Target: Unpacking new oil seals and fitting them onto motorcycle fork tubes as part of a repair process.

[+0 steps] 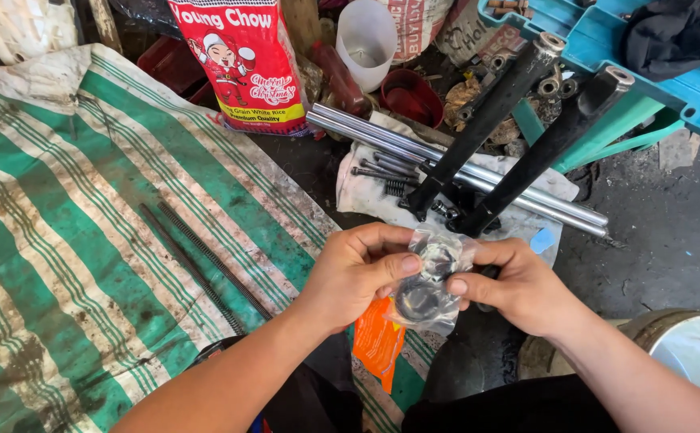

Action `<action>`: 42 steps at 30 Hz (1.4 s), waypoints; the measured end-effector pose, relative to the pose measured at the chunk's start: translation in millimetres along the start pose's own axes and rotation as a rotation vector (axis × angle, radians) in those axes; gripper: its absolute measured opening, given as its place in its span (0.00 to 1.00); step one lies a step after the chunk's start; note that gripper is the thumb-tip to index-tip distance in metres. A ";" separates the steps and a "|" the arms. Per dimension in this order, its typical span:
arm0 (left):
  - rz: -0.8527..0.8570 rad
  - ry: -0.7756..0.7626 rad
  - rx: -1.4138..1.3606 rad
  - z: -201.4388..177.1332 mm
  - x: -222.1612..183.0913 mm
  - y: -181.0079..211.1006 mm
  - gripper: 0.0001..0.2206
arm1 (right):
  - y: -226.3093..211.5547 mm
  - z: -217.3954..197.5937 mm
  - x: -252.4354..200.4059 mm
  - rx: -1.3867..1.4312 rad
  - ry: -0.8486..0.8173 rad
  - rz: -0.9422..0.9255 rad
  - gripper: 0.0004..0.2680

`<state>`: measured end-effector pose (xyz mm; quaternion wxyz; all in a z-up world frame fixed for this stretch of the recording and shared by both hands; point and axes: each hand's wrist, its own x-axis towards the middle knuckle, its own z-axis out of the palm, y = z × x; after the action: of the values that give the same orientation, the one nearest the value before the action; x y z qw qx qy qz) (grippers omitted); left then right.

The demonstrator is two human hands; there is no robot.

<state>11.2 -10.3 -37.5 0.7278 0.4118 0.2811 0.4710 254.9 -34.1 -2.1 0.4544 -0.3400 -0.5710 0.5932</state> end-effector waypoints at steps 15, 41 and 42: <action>0.095 -0.050 0.203 11.0 -3.1 26.9 0.13 | -13.4 -0.7 1.0 0.003 -0.018 -0.086 0.04; 0.141 0.135 0.777 9.3 6.6 37.8 0.11 | -1.5 -48.0 11.5 -0.416 0.140 0.245 0.09; 0.075 0.142 0.884 13.7 7.5 44.2 0.12 | -7.7 -57.2 17.4 -0.476 0.186 0.307 0.11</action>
<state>5.1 1.6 7.3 0.4433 0.6597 0.4895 0.3588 302.6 2.7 0.9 0.3171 -0.5722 -0.5919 0.4709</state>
